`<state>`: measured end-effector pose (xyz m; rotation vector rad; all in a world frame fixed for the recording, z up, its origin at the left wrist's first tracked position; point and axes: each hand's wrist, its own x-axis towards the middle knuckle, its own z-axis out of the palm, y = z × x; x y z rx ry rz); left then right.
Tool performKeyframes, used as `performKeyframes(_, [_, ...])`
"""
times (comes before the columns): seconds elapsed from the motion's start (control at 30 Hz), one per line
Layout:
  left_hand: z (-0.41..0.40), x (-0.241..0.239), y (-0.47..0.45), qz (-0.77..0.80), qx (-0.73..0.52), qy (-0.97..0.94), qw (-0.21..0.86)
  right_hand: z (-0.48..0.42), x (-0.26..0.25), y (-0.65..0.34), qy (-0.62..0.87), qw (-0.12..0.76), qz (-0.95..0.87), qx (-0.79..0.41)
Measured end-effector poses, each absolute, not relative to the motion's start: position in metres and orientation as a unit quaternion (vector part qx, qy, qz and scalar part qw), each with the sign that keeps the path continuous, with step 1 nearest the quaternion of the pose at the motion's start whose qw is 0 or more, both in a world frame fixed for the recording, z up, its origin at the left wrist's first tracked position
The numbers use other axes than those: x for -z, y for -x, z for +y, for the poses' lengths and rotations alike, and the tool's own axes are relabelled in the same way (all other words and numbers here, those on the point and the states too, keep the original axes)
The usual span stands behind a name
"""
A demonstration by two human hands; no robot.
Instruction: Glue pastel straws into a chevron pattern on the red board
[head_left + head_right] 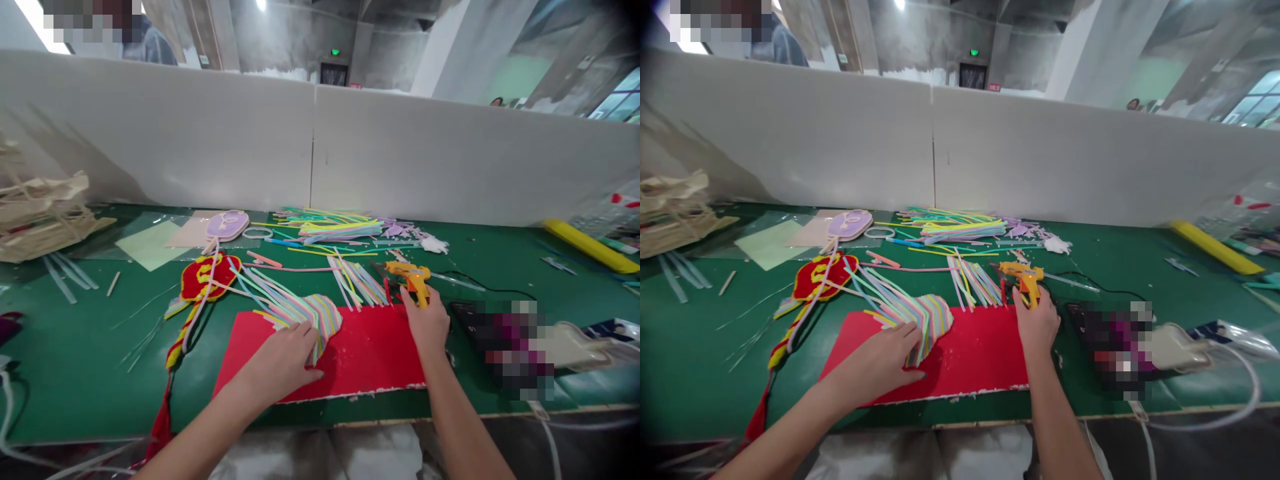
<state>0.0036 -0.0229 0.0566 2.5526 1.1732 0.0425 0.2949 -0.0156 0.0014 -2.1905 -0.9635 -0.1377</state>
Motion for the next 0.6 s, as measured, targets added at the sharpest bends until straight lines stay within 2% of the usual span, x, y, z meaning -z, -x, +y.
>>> performKeyframes(0.4, [-0.012,-0.049,0.015,0.348,-0.027,-0.924,0.158,-0.034,-0.006,-0.258,0.725,0.421,-0.545,0.024])
performKeyframes(0.6, [0.004,-0.039,0.02,0.301,-0.144,-0.931,0.147,-0.034,0.012,-0.245,0.715,0.396,-0.575,0.036])
